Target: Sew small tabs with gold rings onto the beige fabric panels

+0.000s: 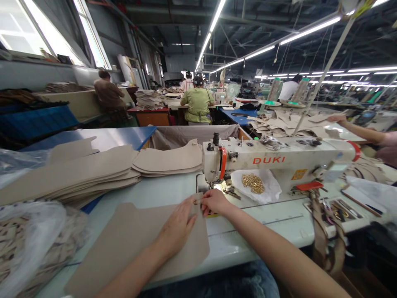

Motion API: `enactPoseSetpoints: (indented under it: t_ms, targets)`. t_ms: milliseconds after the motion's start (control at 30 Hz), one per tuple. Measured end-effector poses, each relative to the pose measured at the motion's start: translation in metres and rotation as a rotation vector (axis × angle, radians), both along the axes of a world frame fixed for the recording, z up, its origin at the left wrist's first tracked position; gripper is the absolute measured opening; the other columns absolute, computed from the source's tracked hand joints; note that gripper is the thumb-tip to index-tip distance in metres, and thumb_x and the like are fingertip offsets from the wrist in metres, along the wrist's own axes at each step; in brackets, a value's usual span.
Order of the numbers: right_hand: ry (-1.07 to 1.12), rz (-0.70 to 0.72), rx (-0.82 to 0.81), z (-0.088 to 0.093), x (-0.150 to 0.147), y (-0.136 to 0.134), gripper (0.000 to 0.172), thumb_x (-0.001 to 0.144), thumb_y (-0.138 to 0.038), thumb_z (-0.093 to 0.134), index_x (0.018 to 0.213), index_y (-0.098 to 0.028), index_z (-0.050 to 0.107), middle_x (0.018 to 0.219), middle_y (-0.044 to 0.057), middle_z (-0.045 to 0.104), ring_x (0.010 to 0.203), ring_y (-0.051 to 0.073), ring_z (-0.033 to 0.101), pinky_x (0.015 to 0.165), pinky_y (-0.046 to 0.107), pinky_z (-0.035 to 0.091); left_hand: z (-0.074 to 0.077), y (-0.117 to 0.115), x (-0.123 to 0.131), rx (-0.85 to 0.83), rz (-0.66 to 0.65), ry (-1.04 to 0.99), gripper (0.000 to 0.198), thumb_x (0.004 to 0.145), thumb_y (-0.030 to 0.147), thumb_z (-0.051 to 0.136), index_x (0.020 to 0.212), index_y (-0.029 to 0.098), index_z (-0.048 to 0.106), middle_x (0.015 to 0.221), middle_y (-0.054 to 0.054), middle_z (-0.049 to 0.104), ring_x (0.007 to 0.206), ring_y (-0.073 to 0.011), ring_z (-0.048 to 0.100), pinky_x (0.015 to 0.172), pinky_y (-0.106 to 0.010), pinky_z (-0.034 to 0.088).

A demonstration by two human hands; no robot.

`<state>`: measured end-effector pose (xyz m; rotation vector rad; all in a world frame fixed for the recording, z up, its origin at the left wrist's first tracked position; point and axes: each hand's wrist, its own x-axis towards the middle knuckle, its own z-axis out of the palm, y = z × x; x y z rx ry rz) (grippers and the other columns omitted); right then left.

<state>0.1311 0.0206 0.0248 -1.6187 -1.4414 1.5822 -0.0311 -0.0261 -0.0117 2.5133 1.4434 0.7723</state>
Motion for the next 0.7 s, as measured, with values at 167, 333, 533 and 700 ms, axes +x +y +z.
enactPoseSetpoints:
  t_ms: [167,333,533,700]
  targets:
    - [-0.042,0.042,0.009,0.005,-0.001,0.005,0.022,0.073,-0.002,0.05,0.056,-0.015,0.051,0.043,-0.006,0.055,0.032,0.006,0.053,0.03,0.01,0.035,0.012,0.013,0.008,0.069,-0.048,-0.03,0.028,0.086,0.02,0.041,0.109,0.016,0.057,0.111,-0.01,0.063,0.104,-0.0216,0.058,0.091,-0.038,0.049]
    - [-0.073,0.064,0.03,0.004,0.0,0.008,0.024,0.072,-0.002,0.05,0.052,-0.015,0.05,0.042,-0.005,0.055,0.033,0.007,0.054,0.03,0.011,0.037,0.024,0.027,0.018,0.198,-0.136,0.038,0.023,0.086,0.014,0.042,0.073,0.017,0.061,0.076,-0.006,0.064,0.077,-0.0191,0.058,0.072,-0.033,0.052]
    - [-0.096,0.083,0.045,0.003,0.001,0.009,0.025,0.071,-0.002,0.049,0.05,-0.016,0.052,0.041,-0.006,0.054,0.033,0.006,0.053,0.032,0.01,0.039,0.02,0.03,0.02,0.285,-0.165,0.014,0.024,0.086,0.012,0.041,0.069,0.018,0.057,0.072,-0.004,0.062,0.073,-0.0178,0.056,0.069,-0.032,0.051]
    - [-0.13,0.109,0.072,0.003,0.001,0.01,0.025,0.07,-0.003,0.048,0.049,-0.016,0.053,0.042,-0.005,0.055,0.034,0.007,0.054,0.033,0.012,0.041,0.017,0.033,0.02,0.242,-0.14,0.005,0.02,0.083,0.009,0.043,0.069,0.018,0.056,0.071,-0.003,0.063,0.071,-0.0169,0.058,0.068,-0.029,0.05]
